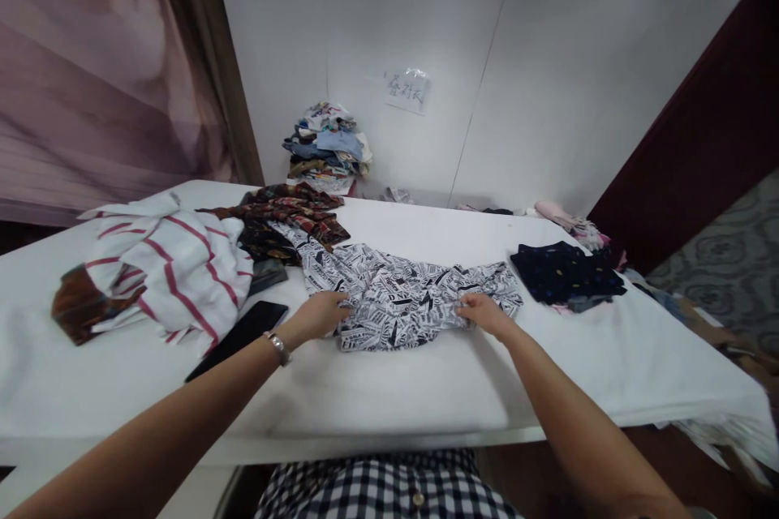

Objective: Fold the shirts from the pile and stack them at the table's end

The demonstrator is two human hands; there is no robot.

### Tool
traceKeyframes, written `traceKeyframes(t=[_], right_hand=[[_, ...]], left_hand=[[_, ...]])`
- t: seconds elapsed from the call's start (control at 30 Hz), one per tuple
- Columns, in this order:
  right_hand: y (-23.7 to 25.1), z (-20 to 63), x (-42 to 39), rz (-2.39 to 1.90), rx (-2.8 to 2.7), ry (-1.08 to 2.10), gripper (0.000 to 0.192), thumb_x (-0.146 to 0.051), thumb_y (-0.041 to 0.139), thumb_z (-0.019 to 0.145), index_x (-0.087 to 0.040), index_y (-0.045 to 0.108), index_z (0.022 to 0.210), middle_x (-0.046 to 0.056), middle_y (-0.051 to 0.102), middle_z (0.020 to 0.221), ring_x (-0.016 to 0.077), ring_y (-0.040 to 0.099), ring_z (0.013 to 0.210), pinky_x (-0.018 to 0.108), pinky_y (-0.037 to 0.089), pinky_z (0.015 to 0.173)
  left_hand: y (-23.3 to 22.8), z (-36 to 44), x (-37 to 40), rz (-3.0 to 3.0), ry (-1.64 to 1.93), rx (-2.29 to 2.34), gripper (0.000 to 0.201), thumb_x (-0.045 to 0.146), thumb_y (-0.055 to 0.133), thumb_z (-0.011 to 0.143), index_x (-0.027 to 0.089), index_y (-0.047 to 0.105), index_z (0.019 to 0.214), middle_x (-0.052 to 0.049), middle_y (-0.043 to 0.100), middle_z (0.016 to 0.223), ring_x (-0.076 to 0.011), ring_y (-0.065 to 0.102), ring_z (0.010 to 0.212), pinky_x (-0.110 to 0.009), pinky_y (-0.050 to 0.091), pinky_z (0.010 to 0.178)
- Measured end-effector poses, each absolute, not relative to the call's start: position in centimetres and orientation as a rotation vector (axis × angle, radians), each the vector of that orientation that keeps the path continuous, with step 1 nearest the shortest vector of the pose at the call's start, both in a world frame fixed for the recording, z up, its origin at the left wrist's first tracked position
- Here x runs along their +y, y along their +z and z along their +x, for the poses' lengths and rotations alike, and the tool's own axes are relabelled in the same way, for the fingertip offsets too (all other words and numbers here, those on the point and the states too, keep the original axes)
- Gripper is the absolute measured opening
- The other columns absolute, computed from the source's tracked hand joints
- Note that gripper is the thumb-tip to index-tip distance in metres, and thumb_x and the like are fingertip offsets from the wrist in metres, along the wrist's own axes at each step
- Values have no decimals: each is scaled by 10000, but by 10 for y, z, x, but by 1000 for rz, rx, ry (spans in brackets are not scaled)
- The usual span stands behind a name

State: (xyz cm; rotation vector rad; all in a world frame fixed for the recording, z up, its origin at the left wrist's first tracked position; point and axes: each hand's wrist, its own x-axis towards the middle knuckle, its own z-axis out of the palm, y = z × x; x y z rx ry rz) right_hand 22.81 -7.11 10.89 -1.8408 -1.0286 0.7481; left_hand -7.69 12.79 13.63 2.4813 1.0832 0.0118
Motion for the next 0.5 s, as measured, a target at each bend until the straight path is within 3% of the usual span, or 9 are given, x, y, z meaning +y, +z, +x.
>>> traceKeyframes(t=[0.2,0.33,0.43,0.5], right_hand=[[186,246,-60,-1872,-1283,66,212,-436,598,776,-231,589,723,-27,480,552,152,437,522,299,348,529],[263,249,-46,-1935,-1422,-451,177,-368,569,831,-217,564,738,18,545,666,171,474,629,310,334,596],[315,247,-35,-1870,-1439,-700,178,-365,554,866,-212,554,775,30,565,735,184,505,726,306,346,637],[344,238,-26,-1731,-1416,-691,186,-376,543,892,-205,551,822,16,566,752,175,527,767,298,386,666]], left_hand=[[217,-69,136,2873,419,1218,279,354,449,857,205,683,882,-107,692,1016,-270,649,936,-326,457,718],[288,-56,153,2845,769,1447,340,407,461,880,164,697,881,-148,712,949,-301,645,957,-398,462,810],[333,-47,169,2406,1116,1238,345,393,507,874,102,686,823,-113,724,885,-209,628,957,-319,448,889],[359,-41,177,2134,1194,1057,402,357,404,926,41,652,894,-83,724,872,-119,619,869,-225,461,843]])
